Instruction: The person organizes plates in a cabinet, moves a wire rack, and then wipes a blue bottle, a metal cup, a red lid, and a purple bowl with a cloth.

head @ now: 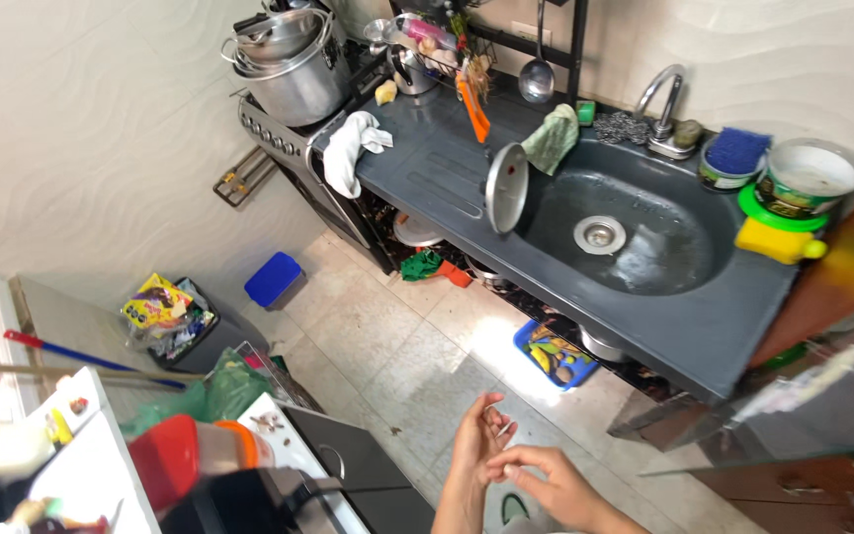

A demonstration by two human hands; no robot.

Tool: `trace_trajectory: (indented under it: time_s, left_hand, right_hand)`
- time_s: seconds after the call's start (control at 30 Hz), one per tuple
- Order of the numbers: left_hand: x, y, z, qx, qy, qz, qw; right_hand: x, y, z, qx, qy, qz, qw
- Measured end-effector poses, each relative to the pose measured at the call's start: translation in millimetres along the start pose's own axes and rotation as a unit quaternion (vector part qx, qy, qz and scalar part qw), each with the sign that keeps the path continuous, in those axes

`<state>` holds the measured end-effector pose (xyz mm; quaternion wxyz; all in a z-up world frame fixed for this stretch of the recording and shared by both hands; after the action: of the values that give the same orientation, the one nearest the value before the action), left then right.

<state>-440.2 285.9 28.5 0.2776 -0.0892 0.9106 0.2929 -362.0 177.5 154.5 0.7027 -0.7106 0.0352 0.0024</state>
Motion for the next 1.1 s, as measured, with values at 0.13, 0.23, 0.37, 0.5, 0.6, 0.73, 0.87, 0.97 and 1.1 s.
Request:
trace_trajectory:
  time_s: [0.13,0.23,0.37,0.5,0.6,0.73,0.87,0.97,1.1]
  left_hand:
    - [22.6,63.0,5.7,-0.039,0.011,-0.011,0.999]
    - [38.0,106.2,14.6,-0.047,0.032,-0.019,0.998]
    - [53.9,149.4,20.8,-0.06,0.029,-0.068,0.995]
    - [86.8,181.9,49.4,-0.077,0.037,-0.094,0.992]
    - [108.5,218.1,66.9,-0.095,0.055,-0.121,0.986]
    - [149.7,272.0,115.8,-0.12,0.091,-0.134,0.979]
    - [136.8,334.9,141.3,-0.097,0.178,-0.161,0.966]
    - [124.5,369.2,172.0,-0.1,0.167,-0.164,0.967]
    - [101.8,417.0,210.0,-0.162,0.121,-0.144,0.969]
  right_hand:
    - [10.6,22.7,38.9,-0.068,0.132,0.033,0.988]
    - [26.8,33.7,66.7,-0.129,0.241,0.086,0.958]
    - [66.1,59.1,112.6,-0.126,0.314,0.094,0.936]
    - [100.1,54.0,176.6,-0.019,0.325,0.124,0.937]
    - [112.8,52.1,225.8,-0.005,0.323,0.15,0.934]
    - [129.1,76.4,304.9,-0.048,0.281,0.18,0.941]
    - [136.7,101.5,390.7,-0.149,0.242,0.092,0.954]
    - [125.4,86.5,456.1,-0.151,0.178,0.079,0.969]
    - [104.8,47.7,548.1,-0.131,0.126,0.038,0.983]
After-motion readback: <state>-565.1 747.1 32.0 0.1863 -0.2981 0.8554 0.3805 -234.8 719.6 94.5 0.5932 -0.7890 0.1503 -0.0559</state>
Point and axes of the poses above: each hand's wrist, its own z-axis towards the middle knuckle, its own x-axis out of the back of the hand, y = z × x, the point moved 6 cm from there along z, towards the middle knuckle, and after that the axes turned 1 degree about x, right-handed, at the moved point
